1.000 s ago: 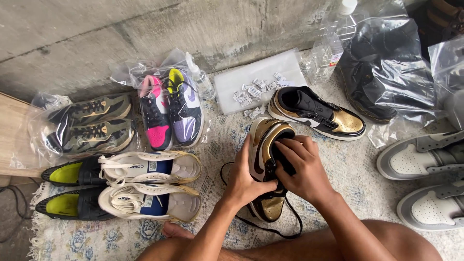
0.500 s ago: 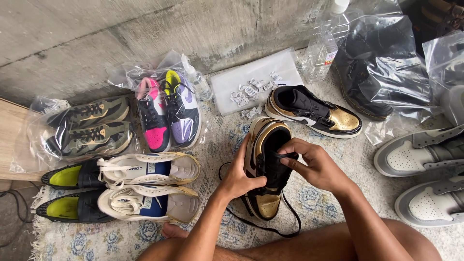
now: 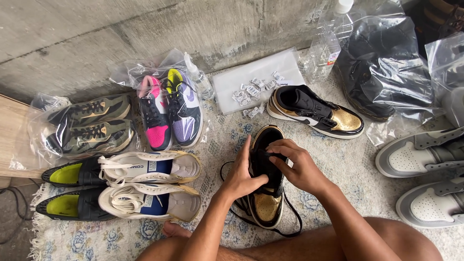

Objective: The person sits on a rug and laces a black and gold sneaker by hand. They thread the laces through the eyelets, pull them tight, and tie a knot, repeating the process to secure the shoe.

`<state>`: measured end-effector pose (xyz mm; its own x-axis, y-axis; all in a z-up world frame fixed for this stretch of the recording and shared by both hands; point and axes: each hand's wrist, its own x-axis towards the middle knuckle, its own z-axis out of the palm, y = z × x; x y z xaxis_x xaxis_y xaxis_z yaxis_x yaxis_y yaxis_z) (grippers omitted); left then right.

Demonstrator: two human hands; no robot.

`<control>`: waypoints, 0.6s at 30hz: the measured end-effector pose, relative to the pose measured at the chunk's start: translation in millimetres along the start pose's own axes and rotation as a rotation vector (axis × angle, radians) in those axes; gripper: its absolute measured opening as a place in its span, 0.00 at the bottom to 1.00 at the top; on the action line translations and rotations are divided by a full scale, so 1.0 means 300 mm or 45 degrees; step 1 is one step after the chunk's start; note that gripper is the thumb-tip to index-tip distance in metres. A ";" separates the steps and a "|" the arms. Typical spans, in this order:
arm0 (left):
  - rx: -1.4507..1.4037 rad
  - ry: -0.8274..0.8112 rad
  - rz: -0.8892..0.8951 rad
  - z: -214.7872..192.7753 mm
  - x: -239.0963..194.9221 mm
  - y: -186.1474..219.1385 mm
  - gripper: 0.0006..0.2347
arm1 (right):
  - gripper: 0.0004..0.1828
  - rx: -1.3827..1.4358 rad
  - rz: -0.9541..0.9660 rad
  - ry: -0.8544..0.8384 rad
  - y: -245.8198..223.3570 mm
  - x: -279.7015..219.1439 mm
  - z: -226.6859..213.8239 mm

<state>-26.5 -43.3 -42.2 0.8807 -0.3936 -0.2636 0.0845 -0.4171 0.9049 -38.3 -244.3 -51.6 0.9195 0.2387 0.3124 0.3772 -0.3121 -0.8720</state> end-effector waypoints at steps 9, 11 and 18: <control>0.382 0.196 0.326 0.014 0.004 -0.052 0.28 | 0.14 -0.315 0.607 0.203 0.061 -0.108 -0.041; 0.384 0.206 0.332 0.011 0.013 -0.053 0.27 | 0.12 -0.414 0.775 -0.082 0.017 -0.129 -0.068; 0.474 0.239 0.496 0.006 -0.028 -0.025 0.07 | 0.22 -0.625 1.121 -0.811 0.203 -0.259 0.035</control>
<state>-35.4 -38.4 -47.5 0.8846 -0.4378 0.1606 -0.4029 -0.5442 0.7359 -88.1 -272.2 -133.0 0.7153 0.1365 -0.6854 -0.2262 -0.8827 -0.4119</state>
